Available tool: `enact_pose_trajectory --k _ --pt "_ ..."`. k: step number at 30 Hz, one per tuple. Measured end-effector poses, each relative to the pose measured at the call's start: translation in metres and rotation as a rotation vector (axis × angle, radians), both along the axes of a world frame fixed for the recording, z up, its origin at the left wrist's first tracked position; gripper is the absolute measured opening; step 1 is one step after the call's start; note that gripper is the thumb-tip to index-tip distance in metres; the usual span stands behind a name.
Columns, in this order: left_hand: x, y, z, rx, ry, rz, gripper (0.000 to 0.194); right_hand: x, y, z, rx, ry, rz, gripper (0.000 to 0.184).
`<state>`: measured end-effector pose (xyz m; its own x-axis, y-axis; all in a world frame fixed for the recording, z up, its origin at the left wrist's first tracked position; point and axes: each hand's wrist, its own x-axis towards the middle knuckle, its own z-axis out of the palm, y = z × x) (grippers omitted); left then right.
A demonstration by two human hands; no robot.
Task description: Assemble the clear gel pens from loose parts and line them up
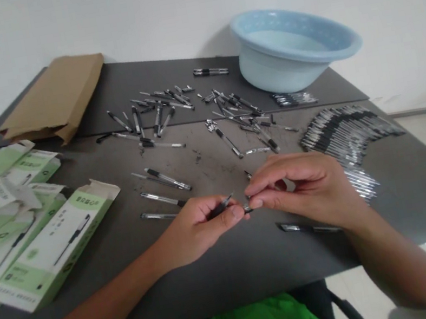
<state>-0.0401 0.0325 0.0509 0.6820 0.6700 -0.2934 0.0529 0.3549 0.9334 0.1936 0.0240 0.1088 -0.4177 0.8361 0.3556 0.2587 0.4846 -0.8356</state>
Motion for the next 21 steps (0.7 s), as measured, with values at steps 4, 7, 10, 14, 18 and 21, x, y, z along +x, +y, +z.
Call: enact_pose_trajectory --k 4,7,10,14,18,21 --pt "0.001 -0.002 0.002 0.019 0.037 -0.082 0.039 -0.001 0.003 -0.003 0.026 0.009 0.023 0.02" --pt "0.002 -0.002 0.002 0.038 0.068 -0.102 0.038 -0.001 0.005 -0.005 0.042 -0.027 0.039 0.019" --pt "0.002 -0.001 0.002 0.053 0.083 -0.107 0.037 -0.001 0.006 -0.007 0.059 -0.049 0.072 0.016" --pt "0.003 -0.002 0.003 0.047 0.093 -0.126 0.038 -0.001 0.006 -0.009 0.073 -0.077 0.08 0.013" --pt "0.001 -0.002 0.005 0.056 0.105 -0.141 0.039 0.001 0.006 -0.011 0.072 -0.079 0.027 0.016" --pt "0.0 -0.001 0.006 0.068 0.111 -0.146 0.037 0.003 0.005 -0.011 0.061 -0.05 -0.042 0.023"
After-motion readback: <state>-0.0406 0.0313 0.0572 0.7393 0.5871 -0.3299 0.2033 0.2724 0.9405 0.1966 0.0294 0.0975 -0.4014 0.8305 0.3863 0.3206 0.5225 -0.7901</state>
